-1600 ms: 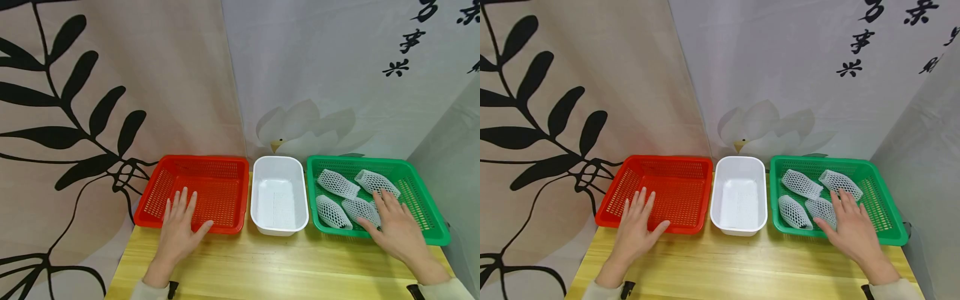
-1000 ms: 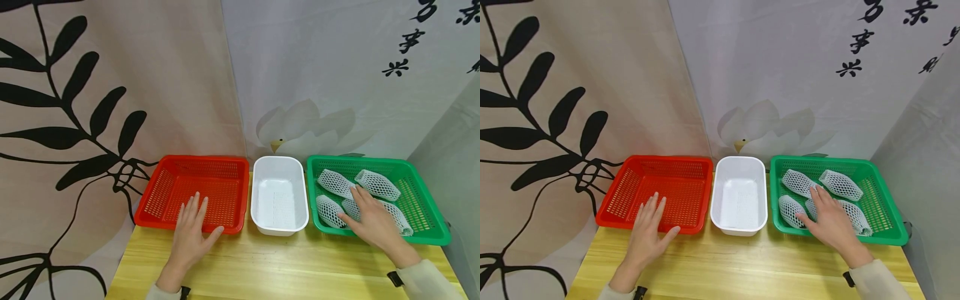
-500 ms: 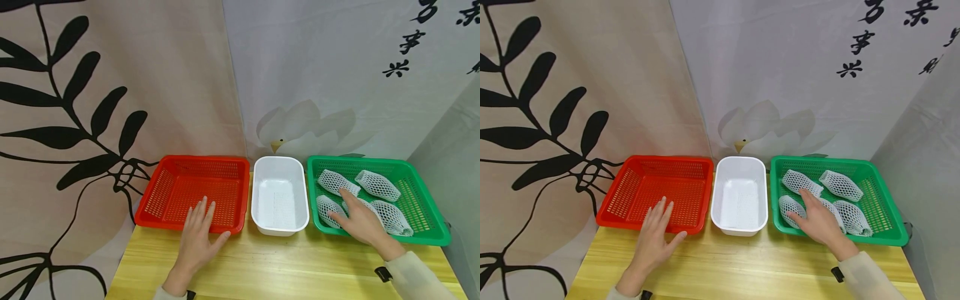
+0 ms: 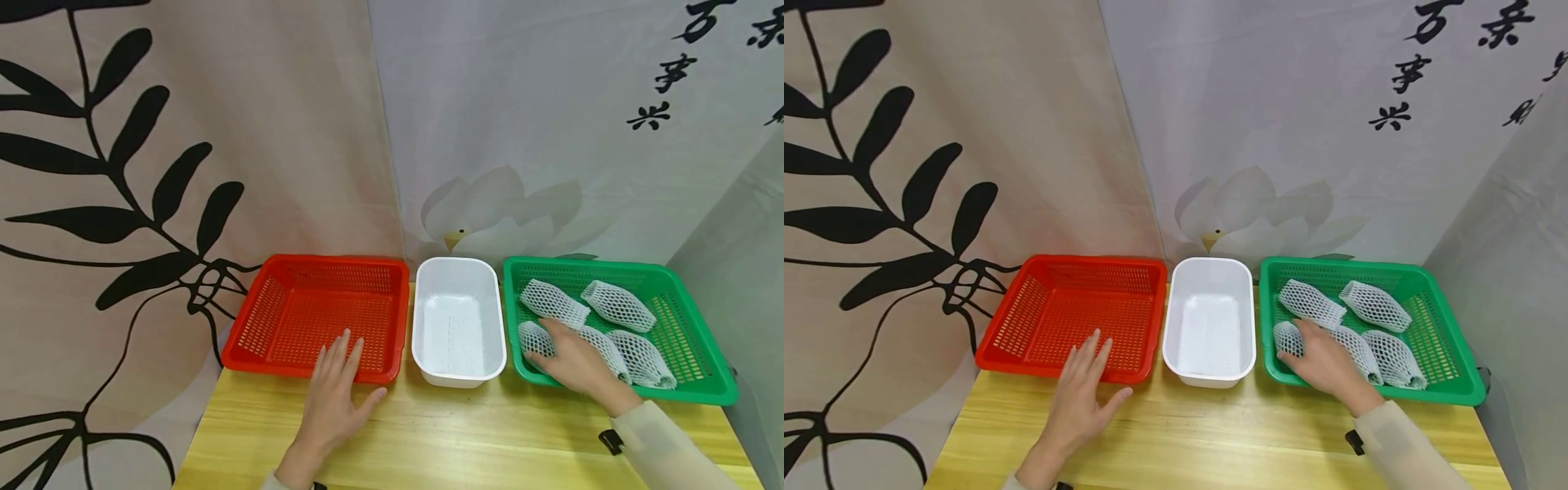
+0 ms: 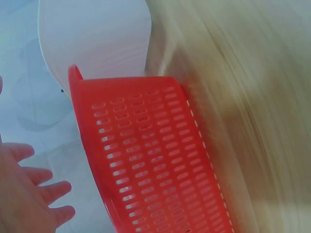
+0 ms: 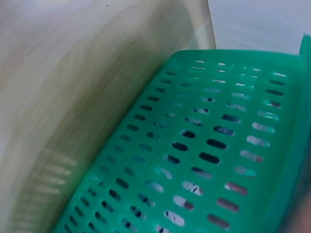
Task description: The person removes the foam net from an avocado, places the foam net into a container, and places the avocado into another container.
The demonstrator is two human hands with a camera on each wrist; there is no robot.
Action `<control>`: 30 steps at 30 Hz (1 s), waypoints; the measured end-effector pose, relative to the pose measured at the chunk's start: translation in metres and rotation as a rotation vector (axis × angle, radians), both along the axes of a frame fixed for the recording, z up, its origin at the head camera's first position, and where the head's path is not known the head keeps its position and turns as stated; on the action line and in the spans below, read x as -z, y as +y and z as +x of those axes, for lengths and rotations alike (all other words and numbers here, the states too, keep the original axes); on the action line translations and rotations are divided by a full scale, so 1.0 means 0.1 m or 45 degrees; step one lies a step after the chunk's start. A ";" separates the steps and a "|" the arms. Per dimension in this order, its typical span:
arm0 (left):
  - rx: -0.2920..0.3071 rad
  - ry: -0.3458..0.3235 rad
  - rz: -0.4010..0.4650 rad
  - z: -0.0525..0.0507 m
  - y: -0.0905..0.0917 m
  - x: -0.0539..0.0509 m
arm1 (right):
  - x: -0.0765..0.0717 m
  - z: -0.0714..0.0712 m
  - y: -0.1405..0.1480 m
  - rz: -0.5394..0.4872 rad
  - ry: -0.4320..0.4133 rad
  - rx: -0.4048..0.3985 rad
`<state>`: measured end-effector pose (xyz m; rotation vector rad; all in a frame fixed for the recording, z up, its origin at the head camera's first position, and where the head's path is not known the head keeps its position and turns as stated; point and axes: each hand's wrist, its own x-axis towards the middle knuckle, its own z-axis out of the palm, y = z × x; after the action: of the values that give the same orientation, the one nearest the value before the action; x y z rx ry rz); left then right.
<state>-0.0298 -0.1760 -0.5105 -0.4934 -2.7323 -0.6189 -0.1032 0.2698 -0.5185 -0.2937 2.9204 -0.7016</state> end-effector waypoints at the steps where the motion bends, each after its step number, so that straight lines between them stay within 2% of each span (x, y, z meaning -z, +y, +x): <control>1: 0.001 -0.003 -0.001 0.01 0.01 0.00 | 0.00 -0.01 -0.01 0.007 -0.013 0.006; 7: -0.001 -0.017 -0.025 0.04 0.04 0.02 | 0.02 -0.07 -0.04 0.044 -0.102 0.051; 12: 0.015 0.003 -0.028 0.07 0.07 0.04 | 0.05 -0.15 -0.03 0.075 -0.226 0.071; 18: 0.041 0.007 -0.014 0.09 0.14 0.07 | 0.10 -0.22 0.00 0.038 -0.345 0.122; 23: 0.060 -0.002 0.002 0.11 0.19 0.08 | 0.10 -0.23 0.03 -0.009 -0.360 0.185; 30: 0.088 0.028 0.011 0.13 0.25 0.10 | -0.01 -0.18 0.06 -0.022 -0.288 0.239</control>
<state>-0.0167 -0.1508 -0.5209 -0.5914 -2.7007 -0.6381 -0.1210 0.2757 -0.5179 0.0567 2.7487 -0.7327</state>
